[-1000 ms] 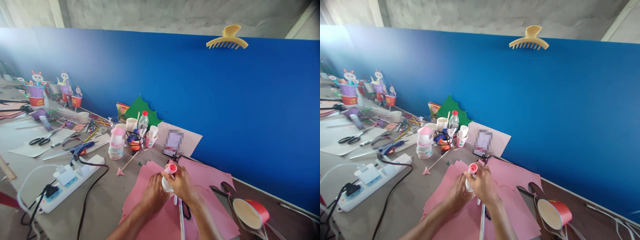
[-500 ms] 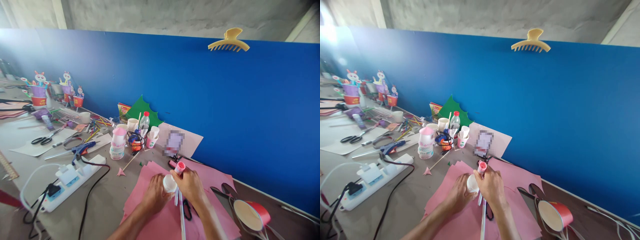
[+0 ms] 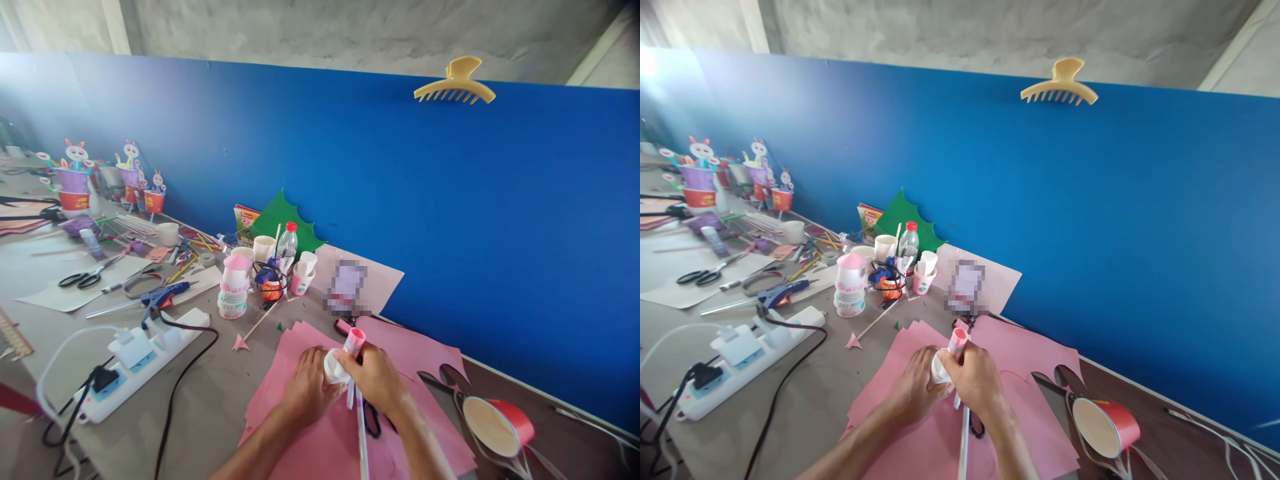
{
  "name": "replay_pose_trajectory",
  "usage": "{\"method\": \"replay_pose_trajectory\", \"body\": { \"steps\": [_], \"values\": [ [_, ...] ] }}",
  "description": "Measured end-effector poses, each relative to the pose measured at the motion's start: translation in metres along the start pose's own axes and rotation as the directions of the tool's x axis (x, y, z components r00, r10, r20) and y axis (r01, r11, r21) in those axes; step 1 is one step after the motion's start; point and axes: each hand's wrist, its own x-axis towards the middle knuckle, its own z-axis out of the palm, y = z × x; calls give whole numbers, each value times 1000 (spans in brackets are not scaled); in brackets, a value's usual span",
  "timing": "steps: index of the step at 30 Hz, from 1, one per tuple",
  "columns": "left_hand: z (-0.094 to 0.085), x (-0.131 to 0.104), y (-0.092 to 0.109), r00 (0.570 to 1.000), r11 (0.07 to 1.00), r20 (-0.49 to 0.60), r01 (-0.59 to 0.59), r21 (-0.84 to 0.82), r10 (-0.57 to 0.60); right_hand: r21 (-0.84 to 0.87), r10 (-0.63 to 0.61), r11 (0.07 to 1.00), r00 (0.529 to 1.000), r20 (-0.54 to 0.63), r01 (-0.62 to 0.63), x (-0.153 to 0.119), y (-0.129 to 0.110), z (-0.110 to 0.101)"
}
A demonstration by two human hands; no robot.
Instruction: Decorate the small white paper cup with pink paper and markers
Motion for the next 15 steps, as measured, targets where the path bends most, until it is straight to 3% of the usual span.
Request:
{"method": "replay_pose_trajectory", "body": {
  "steps": [2, 4, 6, 10, 15],
  "values": [
    [1, 0, -1, 1000, 1000, -7, 7, 24, -7, 168, -5, 986, 1000, -12, 6, 4, 4, -3],
    [3, 0, -2, 1000, 999, -14, -6, 49, 6, 308, -16, 950, 995, -96, 45, 7, 7, -5],
    [5, 1, -4, 1000, 998, -21, -15, 57, 16, 355, -17, 932, 984, -176, 79, 8, 9, -5],
    [9, 1, -7, 1000, 999, -25, 13, 42, -12, 274, -22, 959, 986, -164, 67, 8, 8, 2],
    [9, 1, -9, 1000, 1000, -18, -2, 20, 3, 19, 17, 1000, 997, -81, -16, 8, 4, 14]
  ]
}}
